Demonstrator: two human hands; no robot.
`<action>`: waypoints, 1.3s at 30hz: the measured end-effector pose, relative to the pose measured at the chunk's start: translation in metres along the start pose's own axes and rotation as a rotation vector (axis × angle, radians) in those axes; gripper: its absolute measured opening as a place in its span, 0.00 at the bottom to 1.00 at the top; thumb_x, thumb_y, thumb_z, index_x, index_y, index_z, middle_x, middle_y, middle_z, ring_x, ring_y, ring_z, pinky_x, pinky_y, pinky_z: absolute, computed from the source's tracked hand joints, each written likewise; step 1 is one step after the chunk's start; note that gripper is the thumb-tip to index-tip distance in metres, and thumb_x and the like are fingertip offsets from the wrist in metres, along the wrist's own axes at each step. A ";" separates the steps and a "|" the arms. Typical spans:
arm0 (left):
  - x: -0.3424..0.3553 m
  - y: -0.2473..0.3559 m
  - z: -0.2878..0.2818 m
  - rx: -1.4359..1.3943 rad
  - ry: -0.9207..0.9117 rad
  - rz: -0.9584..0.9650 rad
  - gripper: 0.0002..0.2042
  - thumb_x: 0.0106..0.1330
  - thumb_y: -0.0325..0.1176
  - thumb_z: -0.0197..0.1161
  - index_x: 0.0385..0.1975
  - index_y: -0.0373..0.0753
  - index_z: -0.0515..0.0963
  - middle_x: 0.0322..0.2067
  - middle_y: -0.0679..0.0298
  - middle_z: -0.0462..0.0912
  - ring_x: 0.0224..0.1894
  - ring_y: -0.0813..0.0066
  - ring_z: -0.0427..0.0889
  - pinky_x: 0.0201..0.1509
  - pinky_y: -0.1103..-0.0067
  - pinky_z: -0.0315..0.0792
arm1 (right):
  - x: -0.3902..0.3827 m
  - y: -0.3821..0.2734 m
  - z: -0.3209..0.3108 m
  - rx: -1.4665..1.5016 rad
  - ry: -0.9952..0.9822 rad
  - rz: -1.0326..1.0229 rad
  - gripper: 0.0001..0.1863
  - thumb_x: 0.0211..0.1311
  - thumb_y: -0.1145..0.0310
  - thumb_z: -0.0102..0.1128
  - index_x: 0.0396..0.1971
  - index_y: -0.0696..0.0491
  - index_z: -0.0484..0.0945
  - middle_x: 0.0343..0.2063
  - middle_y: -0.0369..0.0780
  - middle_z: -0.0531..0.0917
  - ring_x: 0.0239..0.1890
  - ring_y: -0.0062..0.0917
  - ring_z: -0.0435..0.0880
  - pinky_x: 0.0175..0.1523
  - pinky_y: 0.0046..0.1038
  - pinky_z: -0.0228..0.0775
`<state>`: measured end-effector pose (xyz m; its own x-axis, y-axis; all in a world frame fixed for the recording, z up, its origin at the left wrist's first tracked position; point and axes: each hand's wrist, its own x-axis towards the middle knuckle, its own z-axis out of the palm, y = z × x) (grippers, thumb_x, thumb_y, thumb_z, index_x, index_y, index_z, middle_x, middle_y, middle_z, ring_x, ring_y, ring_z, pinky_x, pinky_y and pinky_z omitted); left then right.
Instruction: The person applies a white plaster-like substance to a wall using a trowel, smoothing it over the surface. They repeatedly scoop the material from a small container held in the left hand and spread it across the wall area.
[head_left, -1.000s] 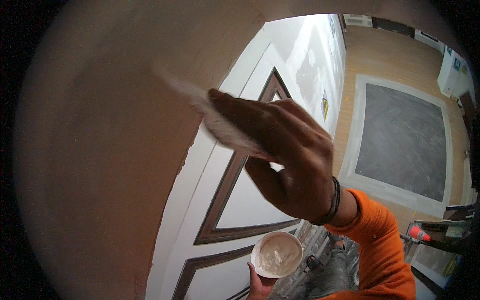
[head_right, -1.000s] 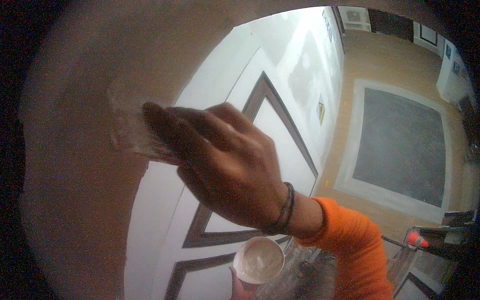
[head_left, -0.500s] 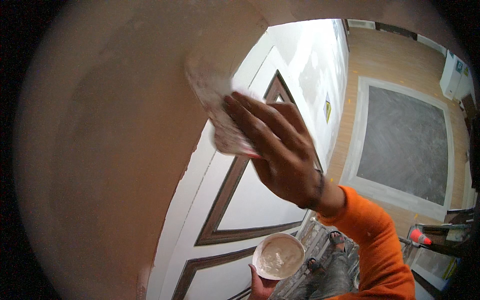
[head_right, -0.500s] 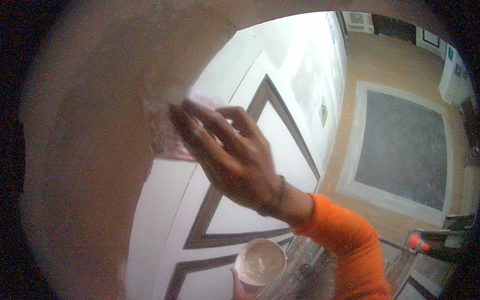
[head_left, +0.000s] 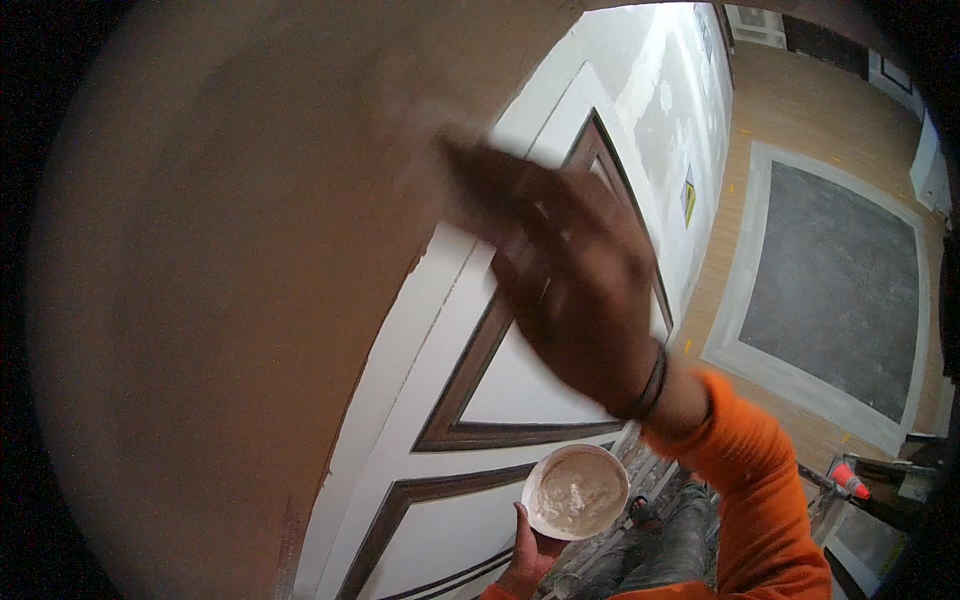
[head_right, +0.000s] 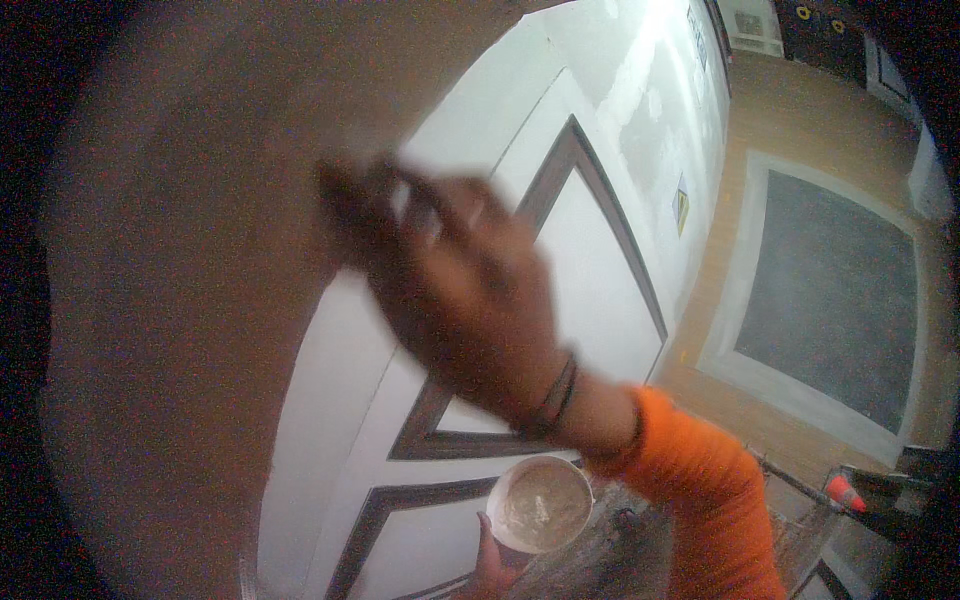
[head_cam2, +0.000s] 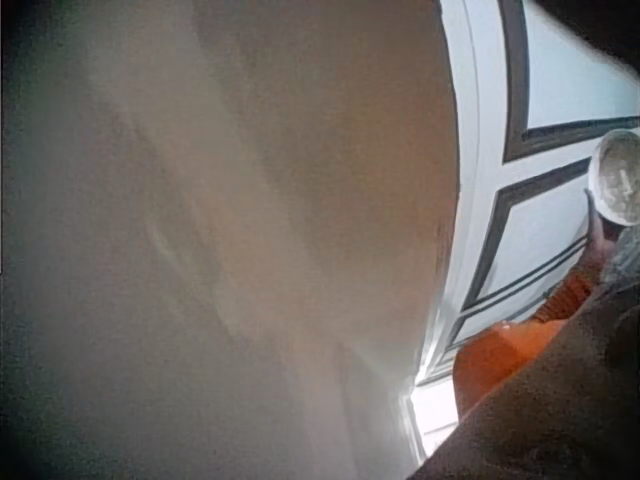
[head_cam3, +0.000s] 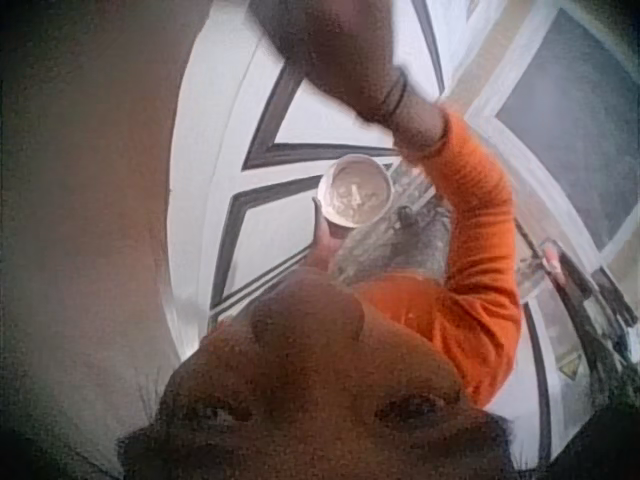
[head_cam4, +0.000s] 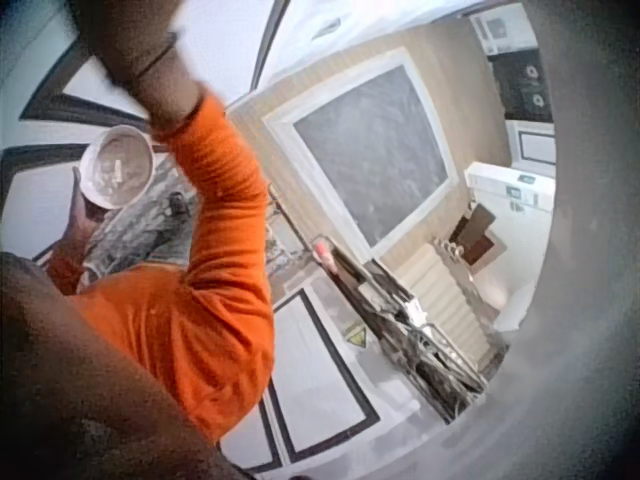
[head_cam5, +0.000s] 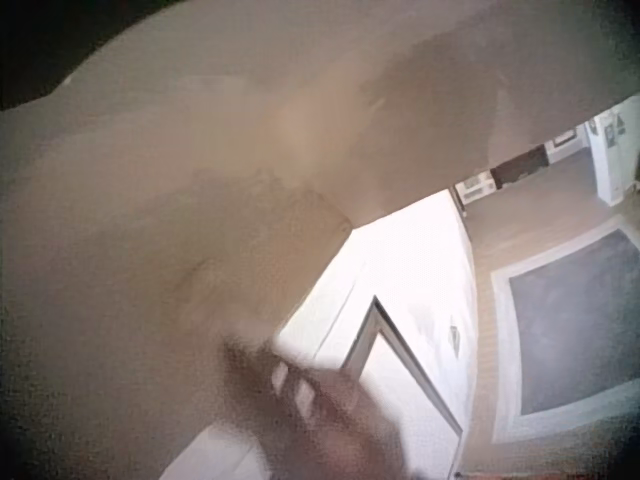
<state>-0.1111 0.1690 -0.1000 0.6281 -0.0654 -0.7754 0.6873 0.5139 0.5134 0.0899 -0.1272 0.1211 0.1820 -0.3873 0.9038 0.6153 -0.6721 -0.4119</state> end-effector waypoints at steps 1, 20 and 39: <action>0.006 0.003 0.003 -0.018 -0.013 -0.029 0.39 0.68 0.67 0.42 0.72 0.48 0.53 0.69 0.58 0.61 0.69 0.56 0.62 0.72 0.53 0.57 | -0.012 -0.019 0.002 0.074 -0.004 0.053 0.17 0.57 0.73 0.64 0.48 0.53 0.80 0.49 0.45 0.82 0.45 0.35 0.83 0.46 0.37 0.80; -0.009 0.051 -0.046 -0.027 -0.145 0.064 0.40 0.66 0.70 0.40 0.73 0.51 0.49 0.70 0.59 0.58 0.70 0.53 0.61 0.71 0.51 0.58 | -0.027 0.075 0.110 1.093 0.434 0.772 0.22 0.65 0.67 0.61 0.57 0.53 0.67 0.53 0.43 0.74 0.60 0.35 0.72 0.67 0.45 0.63; -0.001 0.015 -0.074 0.022 -0.175 0.039 0.40 0.68 0.68 0.36 0.73 0.48 0.48 0.71 0.58 0.56 0.72 0.53 0.57 0.73 0.52 0.54 | -0.150 -0.028 0.028 0.544 0.178 0.545 0.12 0.66 0.72 0.54 0.47 0.56 0.79 0.43 0.45 0.83 0.43 0.35 0.83 0.45 0.35 0.76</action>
<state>-0.1280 0.2400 -0.1186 0.7073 -0.1948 -0.6796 0.6676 0.5001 0.5515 0.0663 -0.0324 0.0001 0.4684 -0.6991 0.5402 0.7719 0.0264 -0.6352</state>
